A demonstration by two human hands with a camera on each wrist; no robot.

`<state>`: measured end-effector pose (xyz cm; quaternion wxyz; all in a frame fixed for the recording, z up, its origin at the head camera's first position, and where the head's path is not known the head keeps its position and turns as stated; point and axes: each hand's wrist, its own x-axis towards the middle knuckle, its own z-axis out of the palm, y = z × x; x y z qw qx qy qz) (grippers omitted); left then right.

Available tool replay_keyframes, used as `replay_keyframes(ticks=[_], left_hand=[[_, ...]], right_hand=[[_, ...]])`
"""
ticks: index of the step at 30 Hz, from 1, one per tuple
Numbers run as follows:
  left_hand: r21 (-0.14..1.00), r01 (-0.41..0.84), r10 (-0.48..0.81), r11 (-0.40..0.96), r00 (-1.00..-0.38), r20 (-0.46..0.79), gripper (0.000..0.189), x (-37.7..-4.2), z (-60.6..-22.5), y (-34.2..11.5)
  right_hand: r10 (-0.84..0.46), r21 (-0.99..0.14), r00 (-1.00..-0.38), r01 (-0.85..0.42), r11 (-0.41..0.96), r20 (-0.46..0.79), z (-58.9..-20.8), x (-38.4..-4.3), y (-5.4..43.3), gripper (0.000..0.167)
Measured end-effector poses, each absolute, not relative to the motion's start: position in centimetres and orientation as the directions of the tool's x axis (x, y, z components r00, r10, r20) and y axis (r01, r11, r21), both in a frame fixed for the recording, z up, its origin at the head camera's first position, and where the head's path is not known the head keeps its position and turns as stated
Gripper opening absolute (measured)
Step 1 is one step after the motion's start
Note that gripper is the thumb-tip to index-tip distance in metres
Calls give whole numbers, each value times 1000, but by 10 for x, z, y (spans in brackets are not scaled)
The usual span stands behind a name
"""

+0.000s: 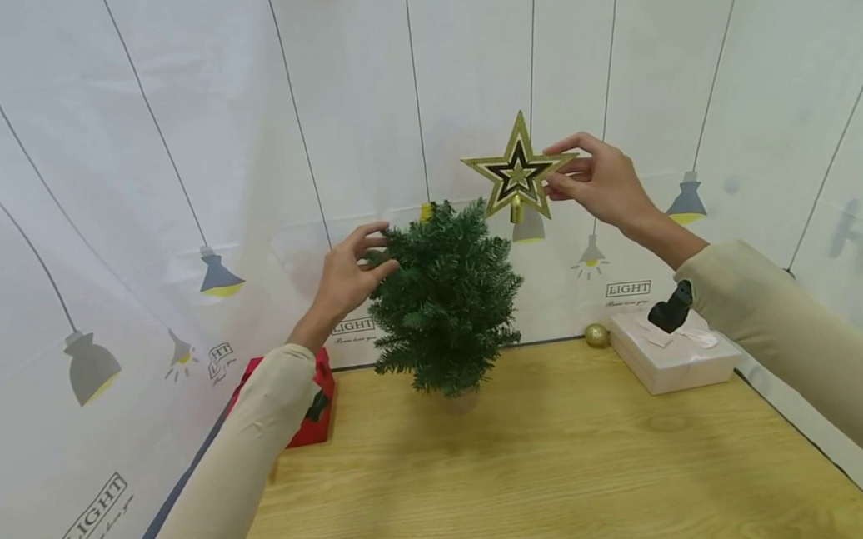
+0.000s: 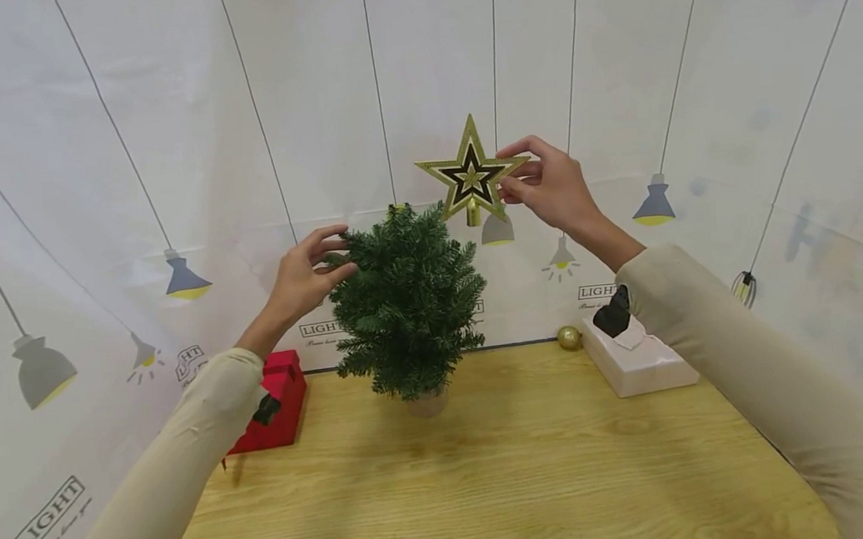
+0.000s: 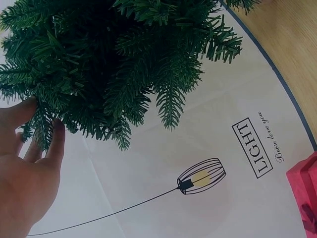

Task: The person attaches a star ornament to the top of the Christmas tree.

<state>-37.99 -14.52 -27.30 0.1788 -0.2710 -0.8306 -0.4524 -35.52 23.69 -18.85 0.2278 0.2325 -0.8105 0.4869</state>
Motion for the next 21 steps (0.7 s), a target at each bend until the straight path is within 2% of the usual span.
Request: replay_keyframes(ticks=[21], left_hand=[[657,612,280,440,-789,547,61,-380,-275,-137]], right_hand=[[-172,-688,-782,-612,390,599,-168,-370,205,35]])
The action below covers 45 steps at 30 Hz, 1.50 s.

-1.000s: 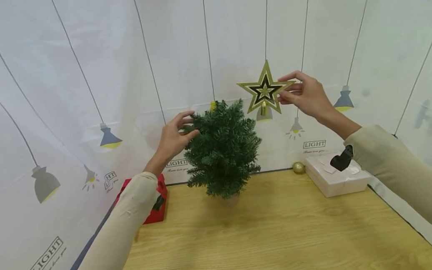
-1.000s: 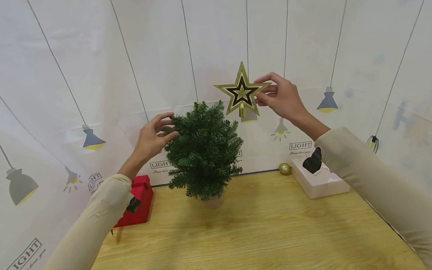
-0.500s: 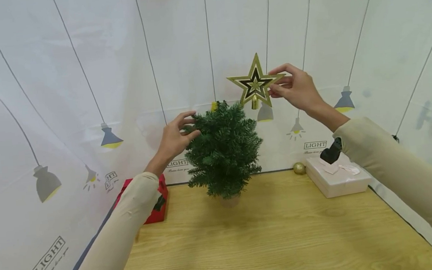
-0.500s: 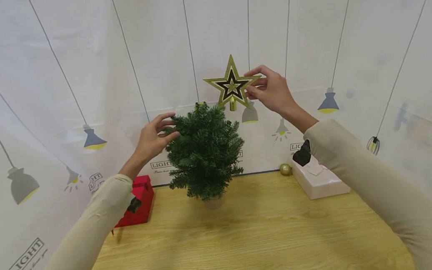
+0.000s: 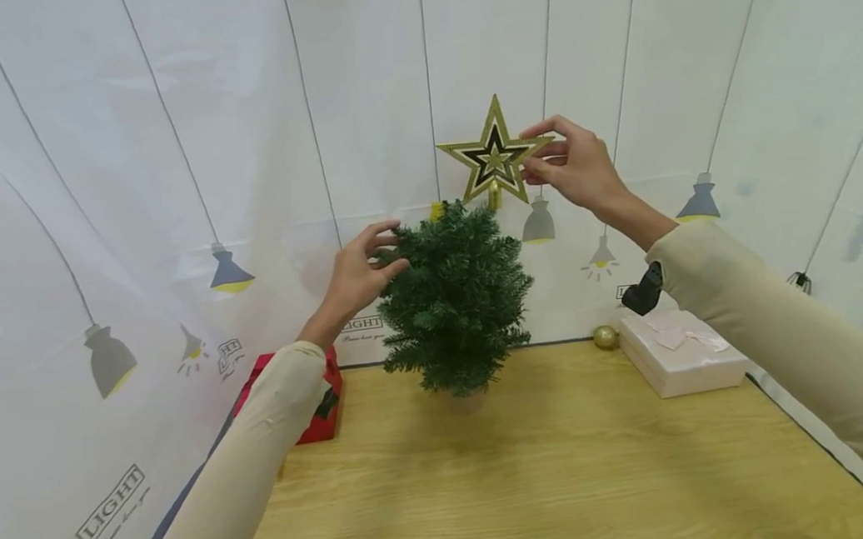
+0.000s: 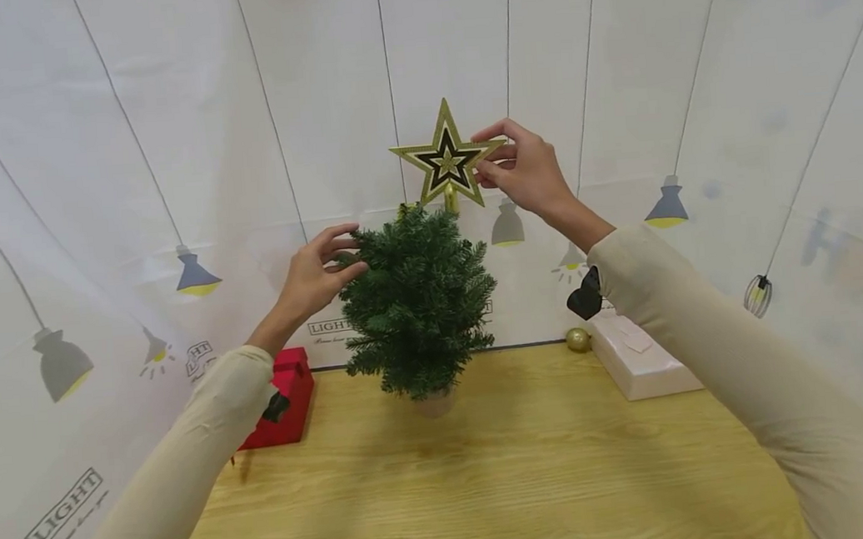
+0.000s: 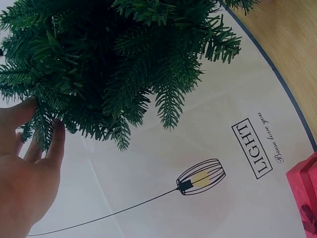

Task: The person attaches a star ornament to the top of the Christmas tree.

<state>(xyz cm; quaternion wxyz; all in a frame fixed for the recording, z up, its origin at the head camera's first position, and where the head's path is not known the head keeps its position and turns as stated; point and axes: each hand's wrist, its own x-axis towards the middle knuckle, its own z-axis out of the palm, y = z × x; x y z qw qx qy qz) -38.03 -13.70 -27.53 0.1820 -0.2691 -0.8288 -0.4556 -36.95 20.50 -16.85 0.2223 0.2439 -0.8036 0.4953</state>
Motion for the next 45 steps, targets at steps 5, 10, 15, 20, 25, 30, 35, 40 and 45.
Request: replay_keyframes(ticks=[5,10,15,20,25,30,35,40,45], left_hand=[[652,618,284,440,-784,551,62,-380,-274,-134],[654,617,283,438,-785,551,62,-380,-275,-132],[657,615,279,436,-787,551,62,-379,-275,-131],[662,615,280,428,-787,550,62,-378,-275,-130],[661,612,278,433,-789,548,61,-377,-275,-130],[665,604,274,440,-795,541,61,-376,-275,-129],[662,606,275,441,-793,543,62,-376,-276,-128],[658,616,280,432,-786,552,62,-375,-276,-128],[653,624,284,429,-779,558,62,-375,-276,-128]], right_hand=[[-161,-694,-787,-605,390,595,-164,-373,198,34],[-164,-703,-786,-609,368,596,-161,-376,191,34],[-167,-708,-788,-608,360,592,-160,-380,185,34],[-166,-713,-794,-600,362,584,-159,-381,179,34],[-172,-713,-791,-606,352,587,-157,-382,172,34],[-174,-714,-790,-608,347,588,-155,-383,163,34],[-176,-715,-794,-602,356,582,-155,-385,158,34],[-180,-712,-792,-605,357,584,-157,-387,155,34],[-192,-705,-787,-612,357,586,-160,-390,152,33]])
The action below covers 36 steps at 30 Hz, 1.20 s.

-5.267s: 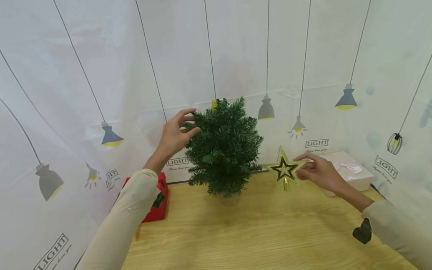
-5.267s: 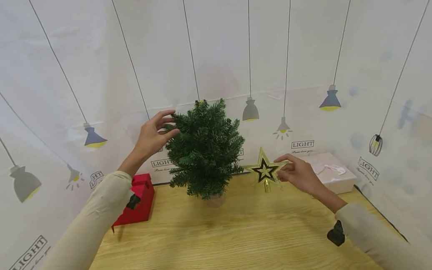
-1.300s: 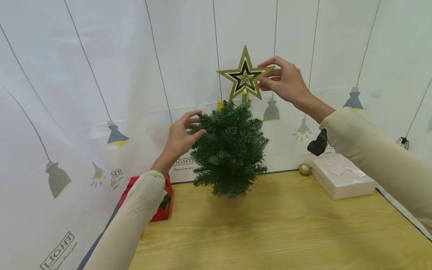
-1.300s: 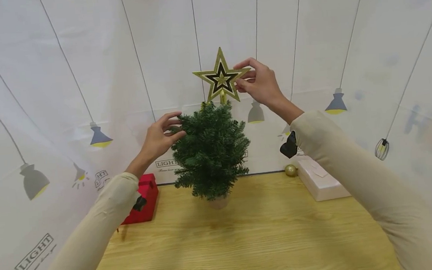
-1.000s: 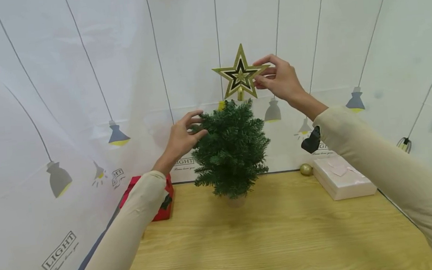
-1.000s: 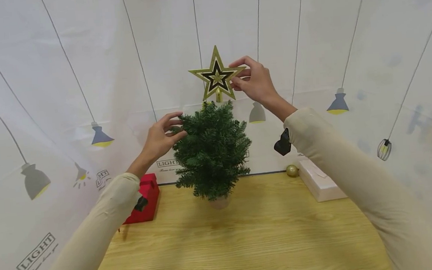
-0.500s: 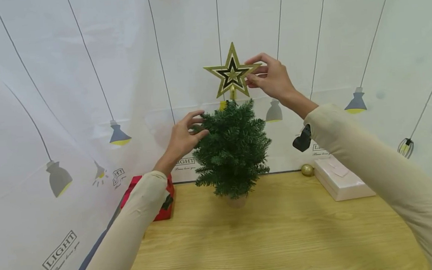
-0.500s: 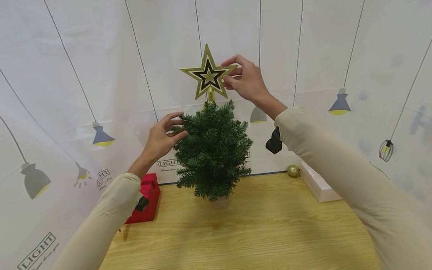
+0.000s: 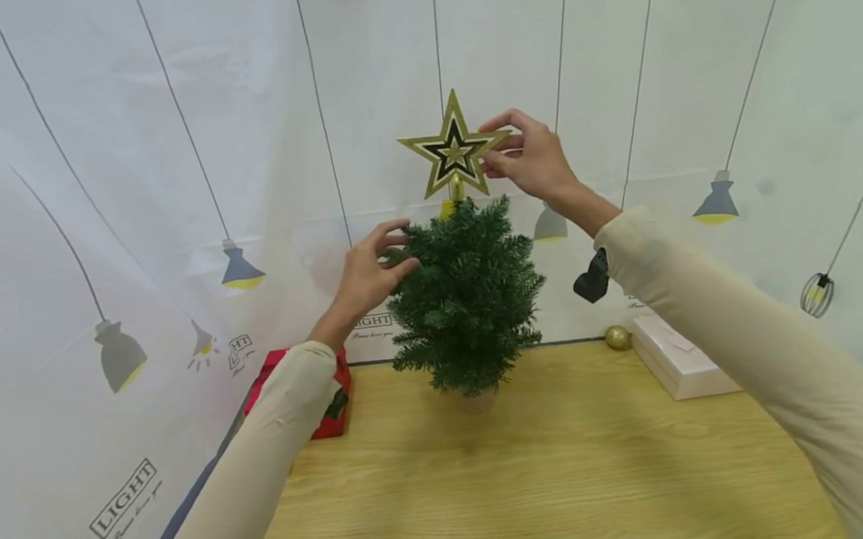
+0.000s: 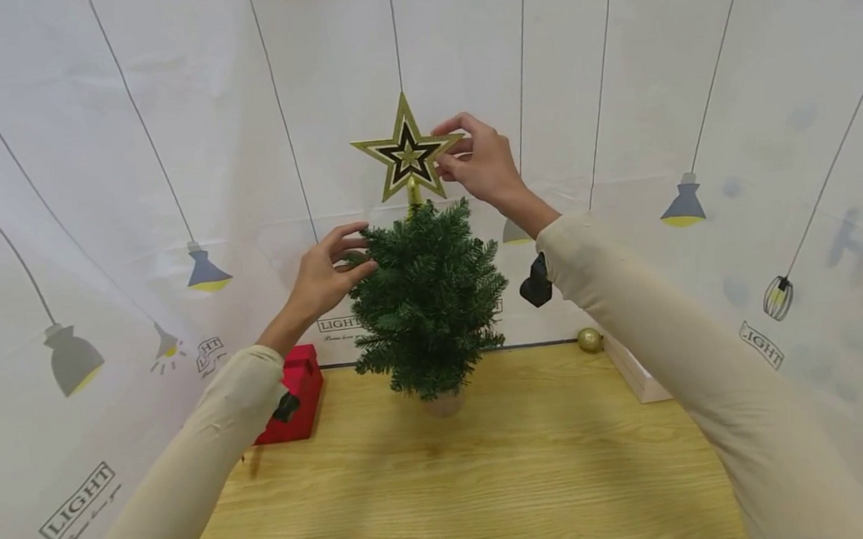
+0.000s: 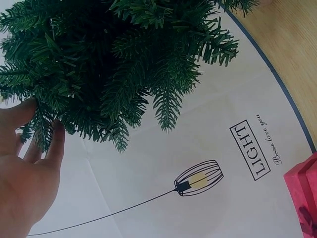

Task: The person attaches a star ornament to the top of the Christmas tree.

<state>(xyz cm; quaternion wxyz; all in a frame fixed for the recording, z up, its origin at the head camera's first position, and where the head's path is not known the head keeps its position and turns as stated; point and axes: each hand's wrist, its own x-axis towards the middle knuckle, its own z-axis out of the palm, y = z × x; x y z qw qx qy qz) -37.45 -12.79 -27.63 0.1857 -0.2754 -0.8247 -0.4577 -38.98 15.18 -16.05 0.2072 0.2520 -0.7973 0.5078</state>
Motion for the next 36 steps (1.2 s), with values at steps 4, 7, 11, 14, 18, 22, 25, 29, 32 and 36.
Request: replay_keyframes(ticks=[4,7,11,14,18,22,25,29,32,36], left_hand=[[655,627,286,422,-777,560,62,-375,-276,-129],[656,629,287,418,-776,562,61,-375,-277,-129],[656,632,285,413,-774,566,61,-375,-278,-130],[658,630,281,413,-775,566,61,-374,-279,-131],[659,627,278,414,-777,565,61,-374,-278,-131],[659,628,279,413,-776,565,61,-375,-279,-132],[657,631,278,412,-774,568,61,-376,-280,-133],[655,634,279,411,-772,572,61,-379,-280,-133],[655,635,282,410,-771,571,61,-380,-280,-132],[655,636,285,408,-770,571,62,-382,-279,-131]], right_hand=[[-195,-706,-789,-610,359,583,-163,-391,150,32],[-196,-708,-790,-609,357,581,-166,-391,149,32],[-211,-702,-787,-614,361,580,-171,-390,148,32],[-219,-691,-783,-618,373,582,-176,-391,147,31],[-217,-682,-780,-621,387,587,-183,-392,145,30],[-221,-679,-777,-625,386,589,-189,-393,145,29],[-229,-676,-774,-629,383,591,-191,-393,144,30],[-235,-667,-774,-629,399,588,-190,-392,144,31],[-234,-661,-774,-627,413,588,-190,-391,145,32],[-244,-655,-771,-632,415,589,-189,-389,146,36]])
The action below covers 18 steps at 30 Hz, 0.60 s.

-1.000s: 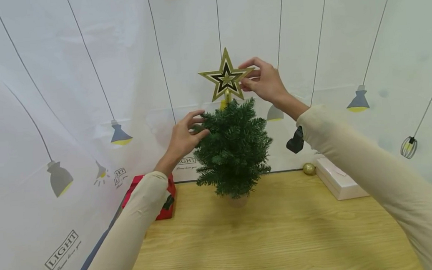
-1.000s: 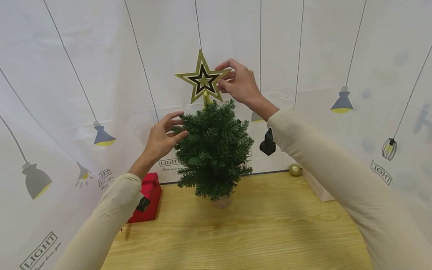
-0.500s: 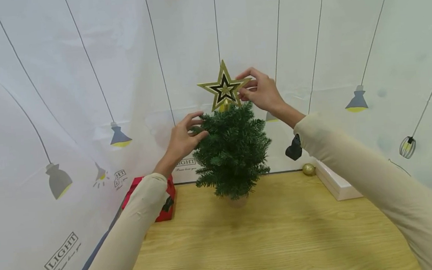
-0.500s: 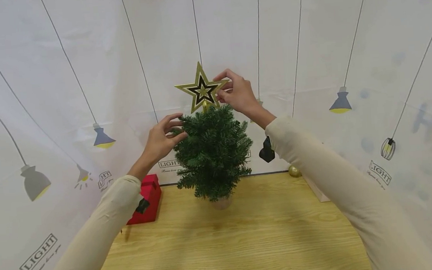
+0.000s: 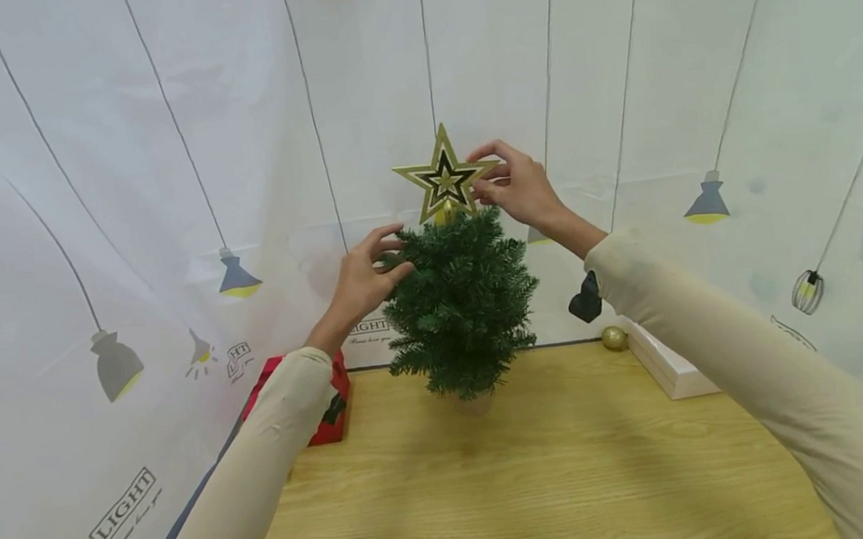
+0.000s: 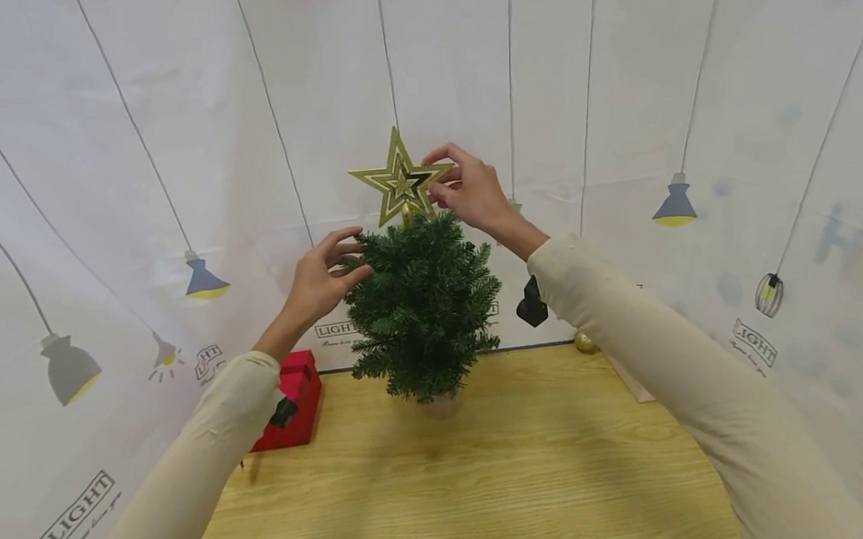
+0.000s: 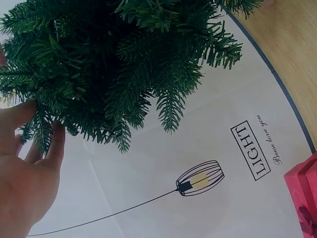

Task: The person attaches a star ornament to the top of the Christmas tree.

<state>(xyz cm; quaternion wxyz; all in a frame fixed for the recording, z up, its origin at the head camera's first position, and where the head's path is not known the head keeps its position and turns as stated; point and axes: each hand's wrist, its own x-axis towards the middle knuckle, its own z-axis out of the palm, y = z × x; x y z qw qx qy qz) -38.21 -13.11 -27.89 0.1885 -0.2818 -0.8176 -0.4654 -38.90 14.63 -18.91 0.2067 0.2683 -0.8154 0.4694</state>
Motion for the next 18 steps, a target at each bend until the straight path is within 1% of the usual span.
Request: replay_keyframes(ticks=[7,14,18], left_hand=[[643,644,292,414,-763,576,65,-383,-278,-133],[632,645,293,429,-762,577,67,-386,-277,-141],[627,644,288,438,-761,581,67,-386,-275,-145]], right_hand=[[-244,-623,-757,-643,446,606,-188,-387,150,43],[-212,-626,-766,-626,466,607,-185,-383,160,46],[-222,-591,-752,-635,497,621,-188,-379,171,46]])
